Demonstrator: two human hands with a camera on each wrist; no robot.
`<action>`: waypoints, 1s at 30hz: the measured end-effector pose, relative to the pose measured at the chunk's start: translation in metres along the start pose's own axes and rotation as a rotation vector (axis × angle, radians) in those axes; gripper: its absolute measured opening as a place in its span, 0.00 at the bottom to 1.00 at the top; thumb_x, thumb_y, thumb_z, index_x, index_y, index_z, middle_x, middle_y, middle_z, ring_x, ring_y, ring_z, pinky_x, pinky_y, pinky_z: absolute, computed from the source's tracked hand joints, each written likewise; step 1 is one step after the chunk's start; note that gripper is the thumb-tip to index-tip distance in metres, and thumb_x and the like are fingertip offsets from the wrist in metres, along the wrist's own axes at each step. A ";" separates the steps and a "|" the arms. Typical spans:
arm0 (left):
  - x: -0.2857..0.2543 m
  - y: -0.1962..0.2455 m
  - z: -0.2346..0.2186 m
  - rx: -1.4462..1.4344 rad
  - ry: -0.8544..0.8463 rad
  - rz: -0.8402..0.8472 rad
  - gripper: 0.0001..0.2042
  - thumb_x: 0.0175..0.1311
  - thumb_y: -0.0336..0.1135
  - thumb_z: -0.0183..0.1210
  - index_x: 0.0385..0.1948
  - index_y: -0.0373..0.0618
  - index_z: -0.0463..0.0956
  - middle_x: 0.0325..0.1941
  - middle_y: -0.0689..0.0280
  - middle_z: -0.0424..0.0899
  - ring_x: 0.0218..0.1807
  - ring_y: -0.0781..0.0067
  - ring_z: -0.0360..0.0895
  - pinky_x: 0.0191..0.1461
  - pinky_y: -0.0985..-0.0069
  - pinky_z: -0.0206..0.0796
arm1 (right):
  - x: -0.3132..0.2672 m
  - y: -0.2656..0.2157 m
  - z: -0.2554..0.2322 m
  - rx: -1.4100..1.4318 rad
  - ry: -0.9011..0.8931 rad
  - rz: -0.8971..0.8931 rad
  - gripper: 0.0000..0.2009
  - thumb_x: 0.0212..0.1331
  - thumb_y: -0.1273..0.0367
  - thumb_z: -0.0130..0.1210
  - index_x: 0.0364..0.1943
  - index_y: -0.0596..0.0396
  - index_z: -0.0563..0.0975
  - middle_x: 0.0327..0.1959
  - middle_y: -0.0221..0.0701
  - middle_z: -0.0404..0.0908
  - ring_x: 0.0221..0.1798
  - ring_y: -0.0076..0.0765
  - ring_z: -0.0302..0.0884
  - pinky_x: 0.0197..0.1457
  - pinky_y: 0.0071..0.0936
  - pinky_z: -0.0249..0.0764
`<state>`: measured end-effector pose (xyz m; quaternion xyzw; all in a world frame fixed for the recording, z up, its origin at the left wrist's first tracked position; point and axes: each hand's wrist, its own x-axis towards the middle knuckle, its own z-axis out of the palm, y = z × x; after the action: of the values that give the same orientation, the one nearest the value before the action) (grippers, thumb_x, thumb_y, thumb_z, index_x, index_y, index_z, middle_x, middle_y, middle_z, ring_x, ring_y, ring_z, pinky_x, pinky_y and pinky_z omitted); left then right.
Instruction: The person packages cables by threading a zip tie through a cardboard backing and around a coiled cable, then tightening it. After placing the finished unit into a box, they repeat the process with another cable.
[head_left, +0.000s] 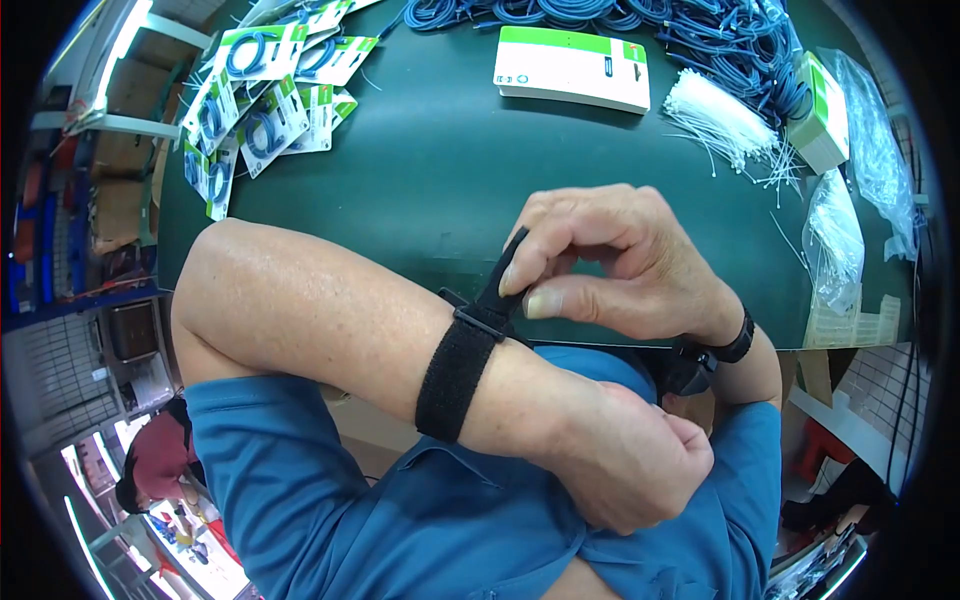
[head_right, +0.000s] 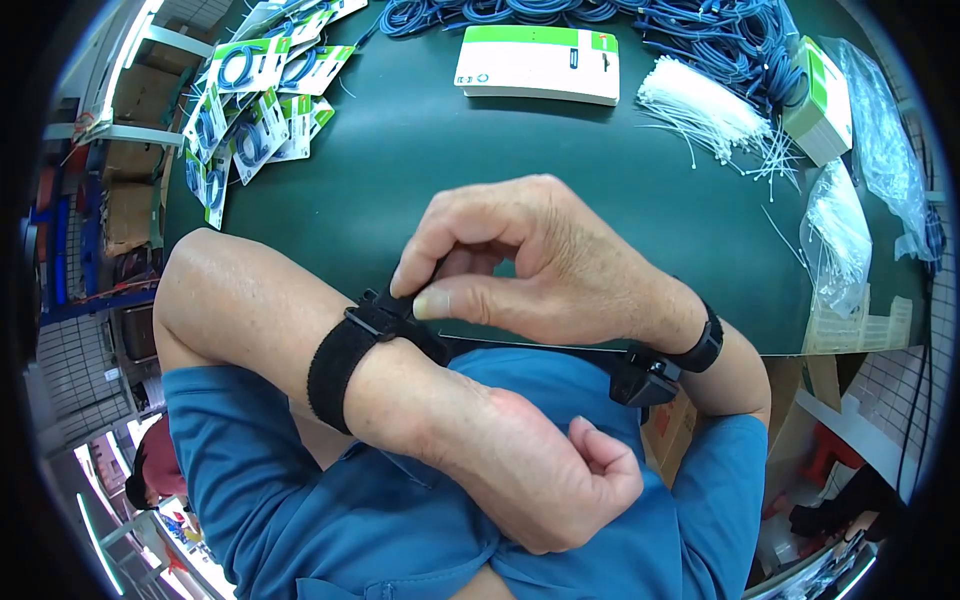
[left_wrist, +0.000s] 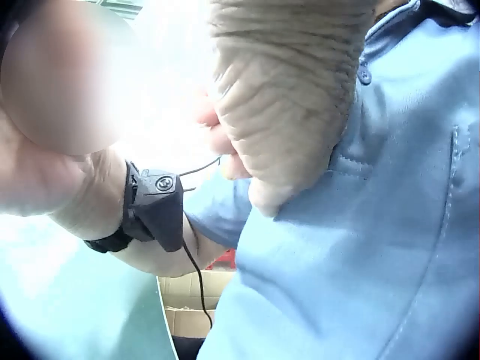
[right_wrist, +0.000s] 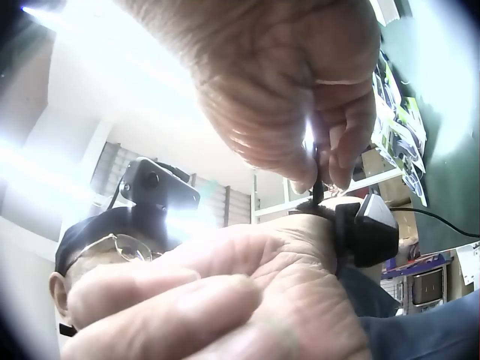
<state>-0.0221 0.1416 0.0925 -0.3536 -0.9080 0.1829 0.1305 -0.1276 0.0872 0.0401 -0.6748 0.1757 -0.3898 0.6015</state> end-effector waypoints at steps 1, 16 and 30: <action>0.000 -0.004 0.001 0.003 0.086 0.126 0.08 0.57 0.37 0.63 0.18 0.52 0.82 0.20 0.72 0.81 0.20 0.75 0.72 0.24 0.71 0.63 | -0.001 0.000 0.000 0.008 -0.030 0.014 0.12 0.56 0.74 0.75 0.44 0.58 0.87 0.39 0.35 0.86 0.39 0.29 0.84 0.38 0.24 0.81; -0.005 0.010 0.000 0.398 -0.056 -0.350 0.13 0.72 0.35 0.52 0.37 0.41 0.86 0.38 0.65 0.86 0.44 0.66 0.82 0.59 0.55 0.71 | 0.003 0.010 0.015 0.011 -0.033 -0.291 0.16 0.51 0.75 0.71 0.46 0.56 0.86 0.47 0.41 0.88 0.47 0.39 0.89 0.46 0.30 0.86; 0.001 0.004 0.007 0.299 -0.097 -0.264 0.16 0.73 0.39 0.52 0.36 0.36 0.86 0.36 0.62 0.87 0.46 0.61 0.83 0.61 0.53 0.72 | 0.012 0.013 -0.001 0.023 -0.225 -0.246 0.16 0.43 0.73 0.68 0.40 0.56 0.85 0.41 0.36 0.86 0.45 0.39 0.86 0.47 0.31 0.84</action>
<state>-0.0233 0.1436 0.0844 -0.1989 -0.9145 0.3137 0.1603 -0.1172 0.0753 0.0321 -0.7239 0.0187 -0.3843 0.5727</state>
